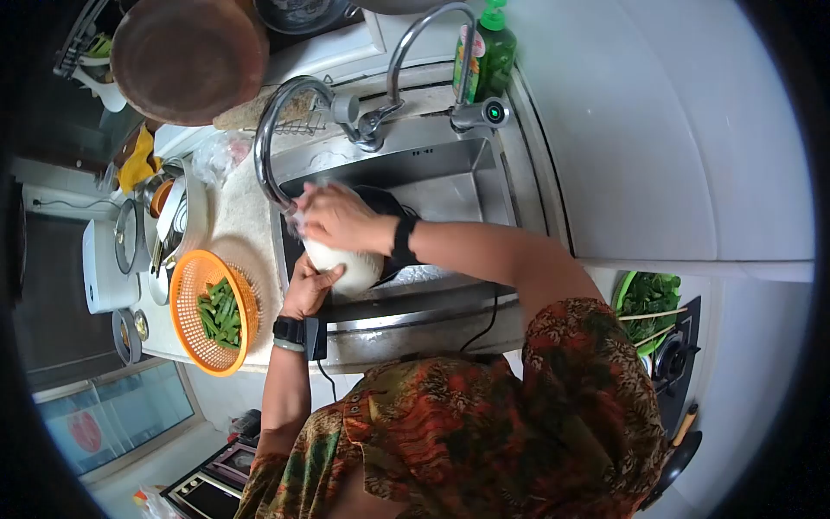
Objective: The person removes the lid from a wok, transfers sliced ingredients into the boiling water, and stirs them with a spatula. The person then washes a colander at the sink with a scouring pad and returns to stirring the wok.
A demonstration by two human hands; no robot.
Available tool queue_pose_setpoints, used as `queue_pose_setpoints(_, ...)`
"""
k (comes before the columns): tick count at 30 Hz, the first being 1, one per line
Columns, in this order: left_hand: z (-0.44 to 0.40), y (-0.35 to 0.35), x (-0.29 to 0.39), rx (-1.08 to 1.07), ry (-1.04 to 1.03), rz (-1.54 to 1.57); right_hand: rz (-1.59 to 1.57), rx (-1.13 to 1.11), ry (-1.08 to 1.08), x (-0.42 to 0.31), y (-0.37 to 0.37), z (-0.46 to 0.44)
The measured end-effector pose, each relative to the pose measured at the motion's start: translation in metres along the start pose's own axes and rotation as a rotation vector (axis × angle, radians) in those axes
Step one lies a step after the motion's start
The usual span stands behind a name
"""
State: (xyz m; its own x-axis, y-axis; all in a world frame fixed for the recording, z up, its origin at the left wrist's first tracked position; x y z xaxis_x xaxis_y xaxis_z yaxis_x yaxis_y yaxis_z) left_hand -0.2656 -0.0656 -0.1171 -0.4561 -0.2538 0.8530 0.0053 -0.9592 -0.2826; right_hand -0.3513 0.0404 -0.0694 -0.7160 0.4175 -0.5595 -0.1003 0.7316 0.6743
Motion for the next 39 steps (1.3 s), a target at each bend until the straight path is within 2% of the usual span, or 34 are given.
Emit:
queue_pose_setpoints(1,0.003,-0.005,0.003,-0.053,-0.011,-0.084,-0.198,0.027,-0.175,0.022,-0.002,-0.014)
queue_pose_setpoints(3,0.012,-0.005,0.006,-0.101,0.027,-0.139,-0.481,-0.160,-0.522,0.058,-0.010,-0.023)
queue_pose_setpoints(5,0.019,-0.004,0.014,-0.023,0.002,0.080,-0.519,-0.176,-0.521,0.093,-0.029,-0.022)
queue_pose_setpoints(6,0.023,-0.001,0.015,0.021,-0.024,0.145,-0.577,-0.229,-0.673,0.109,-0.038,-0.013)
queue_pose_setpoints(7,0.025,0.008,0.012,0.061,-0.039,0.215,-0.582,-0.213,-0.678,0.117,-0.046,-0.003)
queue_pose_setpoints(9,0.024,0.024,0.011,0.136,-0.139,0.340,-0.853,-0.022,-0.954,0.130,-0.061,0.029)
queue_pose_setpoints(10,0.019,0.029,0.009,0.135,-0.141,0.331,-0.761,0.127,-0.958,0.114,-0.050,0.039)
queue_pose_setpoints(13,0.010,0.044,-0.003,0.192,-0.130,0.374,-0.650,0.260,-0.838,0.062,-0.042,0.053)
queue_pose_setpoints(15,0.002,0.047,-0.002,0.177,-0.135,0.358,-0.475,0.563,-0.482,0.019,-0.016,0.052)
queue_pose_setpoints(16,0.000,0.041,0.003,0.176,-0.151,0.333,-0.561,0.436,-0.457,0.000,-0.001,0.045)
queue_pose_setpoints(17,-0.001,0.043,-0.002,0.172,-0.143,0.331,-0.558,0.440,-0.464,-0.004,0.007,0.041)
queue_pose_setpoints(19,-0.004,0.051,-0.008,0.139,-0.138,0.310,-0.379,0.292,-0.094,-0.024,0.011,0.012)
queue_pose_setpoints(20,-0.001,0.052,-0.008,0.129,-0.135,0.304,-0.542,0.329,-0.220,-0.005,0.007,0.001)
queue_pose_setpoints(21,0.002,0.056,-0.006,0.182,-0.158,0.279,-0.629,0.256,-0.502,0.019,0.008,-0.008)
queue_pose_setpoints(23,0.002,0.059,0.003,0.221,-0.182,0.242,-0.436,0.478,-0.591,0.072,-0.008,-0.002)
queue_pose_setpoints(24,0.004,0.057,0.010,0.210,-0.207,0.282,-0.436,0.487,-0.592,0.081,-0.018,0.007)
queue_pose_setpoints(26,0.006,0.056,0.018,0.196,-0.258,0.356,-0.340,0.251,-0.782,0.093,-0.040,0.042)
queue_pose_setpoints(27,0.005,0.053,0.024,0.196,-0.260,0.356,-0.436,0.210,-0.858,0.064,-0.025,0.058)
queue_pose_setpoints(29,0.006,0.044,0.028,0.204,-0.238,0.290,-0.444,0.486,-0.612,0.017,-0.023,0.069)
queue_pose_setpoints(30,0.004,0.049,0.020,0.173,-0.201,0.260,-0.443,0.470,-0.623,0.011,-0.021,0.068)
queue_pose_setpoints(31,0.000,0.053,0.013,0.139,-0.166,0.223,-0.464,0.513,-0.411,-0.009,-0.010,0.052)
queue_pose_setpoints(32,-0.002,0.056,0.003,0.203,-0.169,0.225,-0.479,0.561,-0.191,-0.027,0.003,0.036)
queue_pose_setpoints(33,0.001,0.044,0.005,0.191,-0.153,0.263,-0.478,0.565,-0.193,-0.025,0.012,0.023)
queue_pose_setpoints(35,-0.001,0.039,0.003,0.155,-0.185,0.296,-0.367,0.348,-0.256,-0.007,0.020,-0.003)
queue_pose_setpoints(37,0.007,0.036,0.011,0.167,-0.196,0.282,-0.543,0.321,-0.612,0.048,0.002,-0.012)
queue_pose_setpoints(38,0.012,0.038,0.014,0.189,-0.202,0.277,-0.488,0.426,-0.661,0.075,-0.010,-0.002)
queue_pose_setpoints(39,0.014,0.044,0.013,0.189,-0.205,0.275,-0.430,0.366,-0.685,0.088,-0.016,0.009)
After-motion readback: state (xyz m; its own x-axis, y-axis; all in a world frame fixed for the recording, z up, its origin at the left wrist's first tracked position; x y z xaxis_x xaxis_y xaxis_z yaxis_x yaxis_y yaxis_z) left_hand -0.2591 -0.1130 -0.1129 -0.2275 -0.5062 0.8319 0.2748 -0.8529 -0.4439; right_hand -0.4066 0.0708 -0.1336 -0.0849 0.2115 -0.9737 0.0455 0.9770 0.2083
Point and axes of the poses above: each hand's wrist, its own z-axis away from the middle knuckle, its own y-axis out of the back of the hand, x = y × z, the point moved 6 cm from there along -z, towards the middle knuckle, and after that the axes turned 9 degrees about x, right-handed, at the moved point
